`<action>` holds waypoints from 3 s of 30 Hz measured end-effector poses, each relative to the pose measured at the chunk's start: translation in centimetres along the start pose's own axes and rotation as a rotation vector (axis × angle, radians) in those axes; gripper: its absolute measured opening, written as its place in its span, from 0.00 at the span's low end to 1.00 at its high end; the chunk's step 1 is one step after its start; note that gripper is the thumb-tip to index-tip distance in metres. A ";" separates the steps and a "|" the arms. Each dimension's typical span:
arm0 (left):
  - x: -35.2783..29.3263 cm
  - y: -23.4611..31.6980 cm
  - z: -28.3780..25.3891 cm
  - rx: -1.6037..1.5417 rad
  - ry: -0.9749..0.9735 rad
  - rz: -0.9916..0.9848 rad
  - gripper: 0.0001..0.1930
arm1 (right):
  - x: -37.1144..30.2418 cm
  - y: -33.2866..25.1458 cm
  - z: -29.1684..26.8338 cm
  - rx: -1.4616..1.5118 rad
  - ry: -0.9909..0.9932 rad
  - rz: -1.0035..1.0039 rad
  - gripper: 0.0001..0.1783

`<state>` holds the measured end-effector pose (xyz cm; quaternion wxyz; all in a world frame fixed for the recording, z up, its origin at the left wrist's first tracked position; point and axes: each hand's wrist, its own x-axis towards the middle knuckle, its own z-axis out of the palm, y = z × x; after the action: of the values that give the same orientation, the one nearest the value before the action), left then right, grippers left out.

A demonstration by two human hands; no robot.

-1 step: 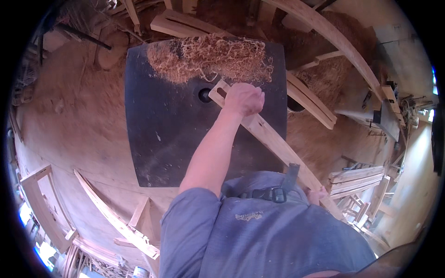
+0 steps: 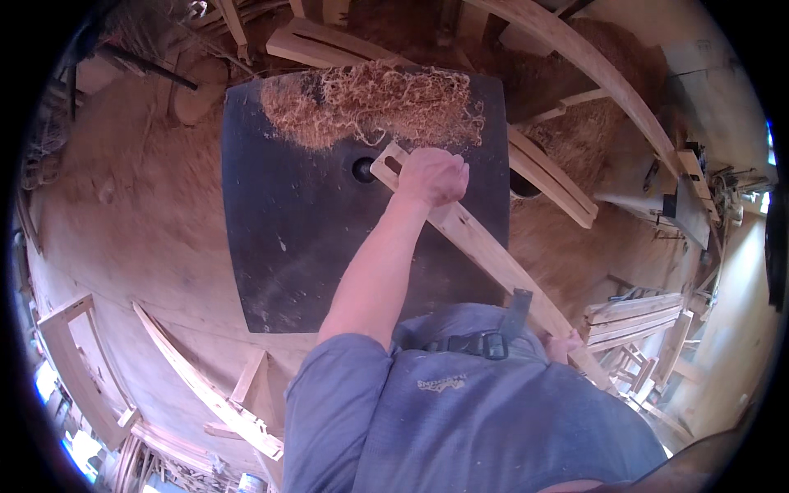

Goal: The person uses a spindle moulder to shape a long wooden plank. They repeatedly feed the plank through the machine, flipping it to work on different edges and faces, while wood shavings accumulate on the table.

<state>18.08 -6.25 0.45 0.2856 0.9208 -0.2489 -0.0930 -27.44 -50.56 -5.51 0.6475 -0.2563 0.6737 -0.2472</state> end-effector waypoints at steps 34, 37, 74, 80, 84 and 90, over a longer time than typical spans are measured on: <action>-13.9 0.6 -1.1 -0.023 0.538 0.363 0.06 | -4.5 1.2 -2.9 -0.201 -0.172 0.043 0.33; -12.5 0.3 -0.7 -0.032 0.538 0.362 0.08 | -11.8 2.4 2.3 -0.309 -0.092 0.043 0.35; -0.2 0.0 2.0 -0.103 0.156 0.285 0.16 | 4.9 3.6 -12.1 0.279 -0.142 -0.002 0.39; 0.4 -0.4 2.1 -0.098 0.100 0.217 0.16 | 3.1 3.9 -11.2 0.150 0.198 0.109 0.43; 0.2 -1.5 2.1 -0.084 0.110 0.201 0.16 | 0.6 5.6 -8.5 0.099 0.282 0.011 0.41; 0.6 -0.8 1.2 -0.115 0.077 0.233 0.17 | 1.6 5.3 -11.1 0.134 0.317 0.051 0.34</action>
<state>18.54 -6.58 -1.05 0.3560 0.8707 -0.3372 -0.0379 -38.71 -47.68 -9.80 0.5547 -0.1533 0.7558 -0.3123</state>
